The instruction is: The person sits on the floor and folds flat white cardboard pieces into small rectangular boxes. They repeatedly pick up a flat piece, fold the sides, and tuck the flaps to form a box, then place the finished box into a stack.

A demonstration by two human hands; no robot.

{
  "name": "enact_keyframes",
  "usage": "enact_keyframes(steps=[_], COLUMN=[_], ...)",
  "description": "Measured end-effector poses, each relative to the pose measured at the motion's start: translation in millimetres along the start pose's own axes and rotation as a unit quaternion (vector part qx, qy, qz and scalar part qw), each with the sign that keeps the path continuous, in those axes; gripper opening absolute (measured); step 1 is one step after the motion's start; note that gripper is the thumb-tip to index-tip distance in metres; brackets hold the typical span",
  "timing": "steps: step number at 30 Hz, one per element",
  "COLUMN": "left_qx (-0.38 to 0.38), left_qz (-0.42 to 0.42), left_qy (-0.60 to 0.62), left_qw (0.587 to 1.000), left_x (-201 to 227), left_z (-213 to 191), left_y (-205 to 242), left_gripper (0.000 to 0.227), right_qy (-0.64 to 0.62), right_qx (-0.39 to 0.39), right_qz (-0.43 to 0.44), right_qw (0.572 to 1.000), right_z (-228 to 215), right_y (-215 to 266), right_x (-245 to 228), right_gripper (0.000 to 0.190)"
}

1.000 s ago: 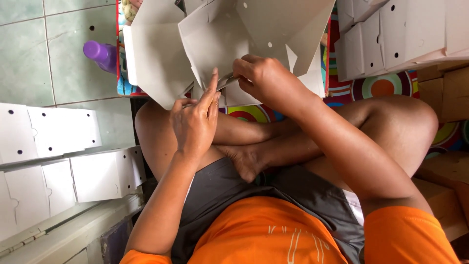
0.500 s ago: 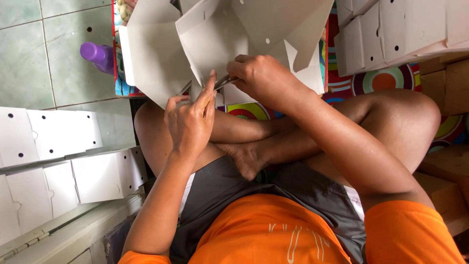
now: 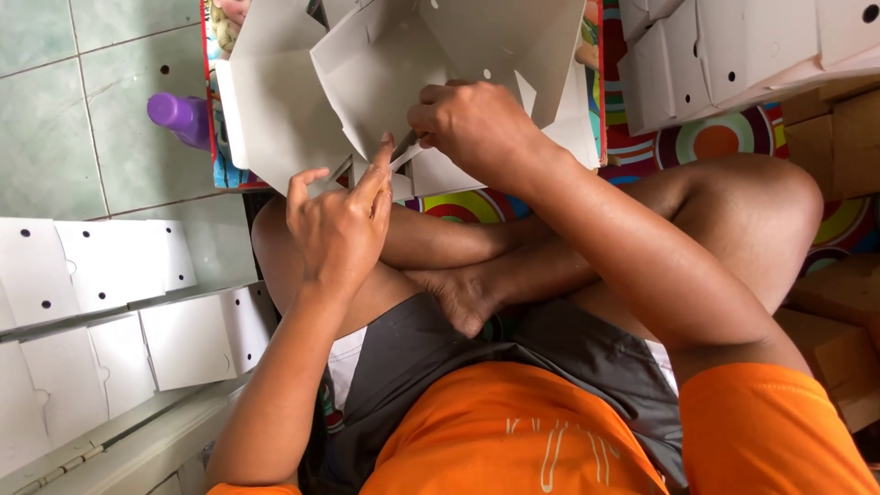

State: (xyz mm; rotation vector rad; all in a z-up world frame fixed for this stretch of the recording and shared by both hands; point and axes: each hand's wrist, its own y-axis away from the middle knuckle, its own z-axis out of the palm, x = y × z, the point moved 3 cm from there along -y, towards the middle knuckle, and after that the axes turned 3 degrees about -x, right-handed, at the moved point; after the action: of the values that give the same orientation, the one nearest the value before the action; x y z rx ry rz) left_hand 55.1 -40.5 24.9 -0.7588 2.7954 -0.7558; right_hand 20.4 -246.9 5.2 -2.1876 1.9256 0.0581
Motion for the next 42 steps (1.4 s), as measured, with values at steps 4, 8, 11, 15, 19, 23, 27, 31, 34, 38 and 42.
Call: enact_keyframes(steps=[4,8,11,15,19,23,27,31,34,38,42], left_qx=[-0.010,-0.015,-0.012,-0.012,-0.040,-0.056,-0.071,-0.018,-0.017,-0.009,0.000], left_qz=[0.011,0.013,0.011,-0.012,-0.019,-0.065,-0.082,-0.046,-0.045,-0.047,-0.054], left_qy=[-0.013,-0.012,-0.005,0.016,0.008,0.078,0.090,0.073,0.064,0.066,0.069], left_qw=[1.000,1.000,1.000,1.000,0.999,0.993,0.990,0.996,0.997,0.997,0.996], left_x=[-4,-7,-7,-3,0,-1,-1,3,7,12,9], left_z=[1,2,-1,0,7,18,20,19,25,23,25], left_y=[-2,-4,-4,-2,-5,-2,-2,2,-2,-2,0], left_gripper=[0.040,0.039,0.037,0.036,0.040,0.037,0.033,0.045,0.048,0.045,0.043], right_qy=[-0.035,-0.011,-0.040,-0.099,-0.125,0.016,-0.003,-0.126,-0.062,0.006,-0.012], right_qx=[0.020,0.014,0.029,0.049,0.063,0.088,0.182,0.110,0.129,0.039,0.042], right_qz=[-0.014,-0.016,-0.024,-0.021,-0.027,-0.032,-0.024,0.035,0.093,0.090,0.038], right_qw=[0.999,1.000,0.999,0.994,0.990,0.995,0.983,0.985,0.985,0.995,0.998], right_z=[5,4,-18,-31,-20,-29,-63,-73,-84,-76,-71], right_y=[-1,2,9,16,13,20,41,69,79,80,78], right_x=[3,1,-11,-17,-9,-15,-36,-6,11,22,32], right_gripper=[0.014,0.017,0.017,0.021,0.022,0.006,0.019,0.063,0.029,0.065,0.051])
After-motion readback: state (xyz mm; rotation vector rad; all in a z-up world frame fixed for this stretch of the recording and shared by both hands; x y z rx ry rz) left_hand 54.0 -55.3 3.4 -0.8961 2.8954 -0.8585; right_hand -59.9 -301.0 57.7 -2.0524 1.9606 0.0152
